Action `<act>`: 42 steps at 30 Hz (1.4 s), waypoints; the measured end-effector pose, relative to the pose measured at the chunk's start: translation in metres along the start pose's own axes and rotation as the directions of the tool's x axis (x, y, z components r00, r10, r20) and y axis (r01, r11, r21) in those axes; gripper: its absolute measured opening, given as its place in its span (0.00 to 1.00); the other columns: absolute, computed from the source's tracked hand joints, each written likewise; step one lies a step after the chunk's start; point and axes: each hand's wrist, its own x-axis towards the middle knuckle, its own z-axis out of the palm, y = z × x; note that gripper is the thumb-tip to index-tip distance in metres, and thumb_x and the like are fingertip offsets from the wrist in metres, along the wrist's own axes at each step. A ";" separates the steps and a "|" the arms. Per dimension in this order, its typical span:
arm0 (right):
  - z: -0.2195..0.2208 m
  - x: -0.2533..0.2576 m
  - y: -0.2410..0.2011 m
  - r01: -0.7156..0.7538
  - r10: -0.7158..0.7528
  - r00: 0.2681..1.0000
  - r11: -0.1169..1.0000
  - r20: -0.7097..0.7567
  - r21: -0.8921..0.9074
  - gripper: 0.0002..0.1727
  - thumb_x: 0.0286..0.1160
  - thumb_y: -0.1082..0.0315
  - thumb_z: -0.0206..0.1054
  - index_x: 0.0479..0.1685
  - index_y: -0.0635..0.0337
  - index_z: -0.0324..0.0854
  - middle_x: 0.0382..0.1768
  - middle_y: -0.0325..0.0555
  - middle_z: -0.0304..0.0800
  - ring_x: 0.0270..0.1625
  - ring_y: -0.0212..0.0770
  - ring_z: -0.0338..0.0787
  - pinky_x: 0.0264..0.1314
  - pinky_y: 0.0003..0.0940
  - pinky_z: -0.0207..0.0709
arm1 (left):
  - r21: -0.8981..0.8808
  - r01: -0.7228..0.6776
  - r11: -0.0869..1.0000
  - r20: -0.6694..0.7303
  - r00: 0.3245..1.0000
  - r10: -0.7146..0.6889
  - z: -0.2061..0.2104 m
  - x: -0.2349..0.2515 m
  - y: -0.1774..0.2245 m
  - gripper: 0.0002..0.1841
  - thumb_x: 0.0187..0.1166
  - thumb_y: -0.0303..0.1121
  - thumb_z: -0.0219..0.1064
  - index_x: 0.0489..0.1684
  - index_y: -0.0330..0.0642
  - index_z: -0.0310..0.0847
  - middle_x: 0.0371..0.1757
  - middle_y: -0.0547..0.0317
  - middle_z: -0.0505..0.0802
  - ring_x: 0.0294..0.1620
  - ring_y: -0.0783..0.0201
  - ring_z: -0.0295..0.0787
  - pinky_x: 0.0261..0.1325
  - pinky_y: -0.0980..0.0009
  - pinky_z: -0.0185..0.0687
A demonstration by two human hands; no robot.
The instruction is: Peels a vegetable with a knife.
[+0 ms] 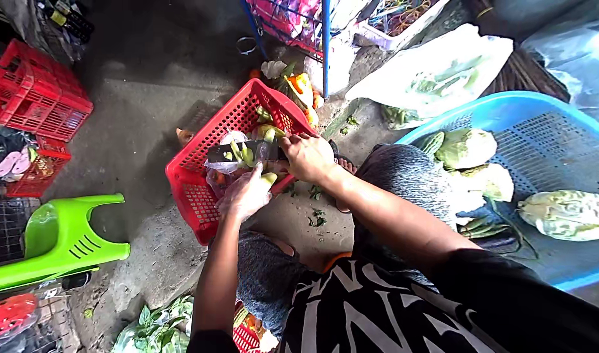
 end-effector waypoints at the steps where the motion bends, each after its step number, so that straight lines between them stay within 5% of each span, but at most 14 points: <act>1: -0.001 -0.002 0.003 0.010 -0.010 1.000 1.000 -0.012 -0.006 0.27 0.81 0.53 0.70 0.68 0.64 0.80 0.59 0.65 0.89 0.66 0.66 0.87 0.65 0.64 0.76 | 0.031 0.027 0.999 0.000 1.000 -0.027 0.001 0.008 -0.001 0.47 0.73 0.46 0.75 0.94 0.52 0.51 0.74 0.40 0.84 0.75 0.42 0.80 0.75 0.39 0.73; 5: -0.011 -0.014 0.020 -0.021 0.021 1.000 0.999 -0.007 -0.045 0.26 0.81 0.52 0.68 0.65 0.65 0.81 0.55 0.64 0.90 0.61 0.65 0.89 0.60 0.63 0.77 | 0.040 0.130 0.991 -0.084 0.988 -0.126 0.007 0.030 -0.019 0.57 0.70 0.46 0.77 0.97 0.64 0.32 0.72 0.39 0.85 0.72 0.39 0.82 0.71 0.37 0.76; 8: -0.020 -0.018 0.033 -0.078 0.078 0.997 0.996 -0.002 -0.043 0.22 0.80 0.54 0.69 0.60 0.64 0.82 0.52 0.63 0.91 0.59 0.65 0.90 0.58 0.63 0.78 | 0.021 0.246 0.969 -0.042 0.969 -0.245 0.007 0.044 -0.048 0.60 0.69 0.44 0.78 0.97 0.58 0.28 0.75 0.35 0.82 0.74 0.36 0.80 0.73 0.35 0.73; 13: -0.024 -0.018 0.041 -0.113 0.113 0.994 0.992 -0.013 -0.050 0.19 0.80 0.59 0.69 0.63 0.61 0.83 0.54 0.63 0.90 0.61 0.65 0.89 0.60 0.63 0.77 | 0.121 0.362 0.924 -0.077 0.932 -0.355 -0.024 0.031 -0.063 0.67 0.68 0.40 0.78 0.94 0.67 0.11 0.73 0.35 0.83 0.71 0.35 0.82 0.72 0.35 0.73; 16: -0.015 -0.016 0.036 -0.045 0.042 0.998 0.996 -0.038 -0.079 0.18 0.78 0.61 0.72 0.61 0.62 0.84 0.55 0.61 0.91 0.63 0.64 0.88 0.61 0.61 0.75 | 0.279 0.243 0.929 -0.077 0.970 -0.230 -0.052 -0.004 -0.012 0.58 0.75 0.40 0.73 0.96 0.72 0.22 0.64 0.34 0.88 0.65 0.34 0.85 0.63 0.34 0.77; 19: -0.008 -0.016 0.023 0.034 -0.041 0.995 0.996 -0.093 -0.078 0.19 0.78 0.60 0.72 0.62 0.62 0.85 0.53 0.62 0.92 0.61 0.63 0.89 0.60 0.61 0.77 | 0.415 0.037 0.909 -0.020 0.999 -0.031 -0.059 -0.022 0.025 0.43 0.77 0.39 0.69 0.93 0.79 0.48 0.63 0.38 0.89 0.62 0.35 0.86 0.57 0.35 0.79; 22: -0.003 -0.020 0.012 0.082 -0.093 0.983 0.994 -0.160 -0.071 0.15 0.78 0.65 0.70 0.58 0.63 0.86 0.50 0.61 0.92 0.59 0.64 0.90 0.55 0.60 0.78 | 0.526 -0.059 0.848 0.088 0.996 0.015 -0.066 -0.019 0.046 0.34 0.78 0.39 0.68 0.87 0.73 0.65 0.66 0.40 0.86 0.62 0.38 0.87 0.55 0.37 0.81; 24: 0.000 -0.022 0.011 0.101 -0.115 0.981 0.990 -0.159 -0.094 0.14 0.78 0.66 0.70 0.57 0.63 0.86 0.49 0.61 0.92 0.57 0.64 0.90 0.54 0.59 0.78 | 0.538 -0.073 0.840 0.126 0.992 0.005 -0.072 -0.015 0.052 0.37 0.75 0.38 0.71 0.88 0.71 0.65 0.66 0.43 0.88 0.64 0.40 0.86 0.57 0.37 0.81; 27: 0.004 -0.019 0.009 0.108 -0.123 0.981 0.988 -0.151 -0.106 0.13 0.78 0.70 0.67 0.58 0.63 0.86 0.49 0.62 0.92 0.58 0.65 0.90 0.58 0.60 0.79 | 0.529 -0.063 0.846 0.150 0.988 -0.021 -0.077 -0.009 0.050 0.50 0.73 0.39 0.75 0.95 0.74 0.43 0.63 0.43 0.90 0.63 0.39 0.87 0.57 0.36 0.80; 29: 0.004 -0.016 0.007 0.095 -0.106 0.987 0.991 -0.122 -0.089 0.14 0.78 0.69 0.68 0.59 0.63 0.85 0.49 0.62 0.92 0.59 0.65 0.89 0.60 0.60 0.78 | 0.511 -0.064 0.857 0.145 0.989 -0.013 -0.078 -0.008 0.046 0.53 0.72 0.39 0.75 0.96 0.75 0.38 0.60 0.43 0.91 0.62 0.39 0.87 0.57 0.36 0.80; 35: 0.004 -0.015 0.005 0.102 -0.110 0.991 0.990 -0.081 -0.097 0.14 0.77 0.69 0.68 0.59 0.62 0.85 0.49 0.62 0.92 0.58 0.65 0.90 0.58 0.59 0.78 | 0.509 -0.112 0.853 0.214 0.977 0.000 -0.078 -0.007 0.044 0.43 0.69 0.38 0.77 0.89 0.70 0.61 0.68 0.48 0.89 0.69 0.42 0.84 0.62 0.36 0.79; 37: 0.004 -0.015 0.001 0.110 -0.116 0.992 0.987 -0.040 -0.118 0.15 0.79 0.69 0.67 0.61 0.63 0.85 0.51 0.62 0.91 0.59 0.65 0.89 0.59 0.60 0.78 | 0.497 -0.130 0.858 0.243 0.970 0.006 -0.079 -0.002 0.045 0.48 0.68 0.38 0.79 0.93 0.69 0.54 0.66 0.44 0.89 0.68 0.40 0.85 0.61 0.35 0.79; 40: 0.003 -0.016 -0.002 0.097 -0.093 0.995 0.985 0.030 -0.140 0.15 0.80 0.76 0.59 0.62 0.65 0.83 0.52 0.63 0.91 0.59 0.65 0.89 0.60 0.60 0.77 | 0.503 -0.112 0.857 0.243 0.970 -0.016 -0.083 0.013 0.046 0.62 0.66 0.38 0.80 0.97 0.69 0.28 0.63 0.36 0.88 0.63 0.34 0.86 0.60 0.33 0.78; 42: 0.001 -0.017 -0.001 0.080 -0.071 0.994 0.991 0.086 -0.106 0.15 0.81 0.76 0.58 0.61 0.64 0.84 0.51 0.63 0.91 0.58 0.65 0.89 0.61 0.61 0.76 | 0.496 -0.077 0.865 0.220 0.975 -0.040 -0.090 0.019 0.045 0.65 0.65 0.38 0.81 0.97 0.63 0.24 0.63 0.34 0.88 0.64 0.33 0.85 0.61 0.33 0.78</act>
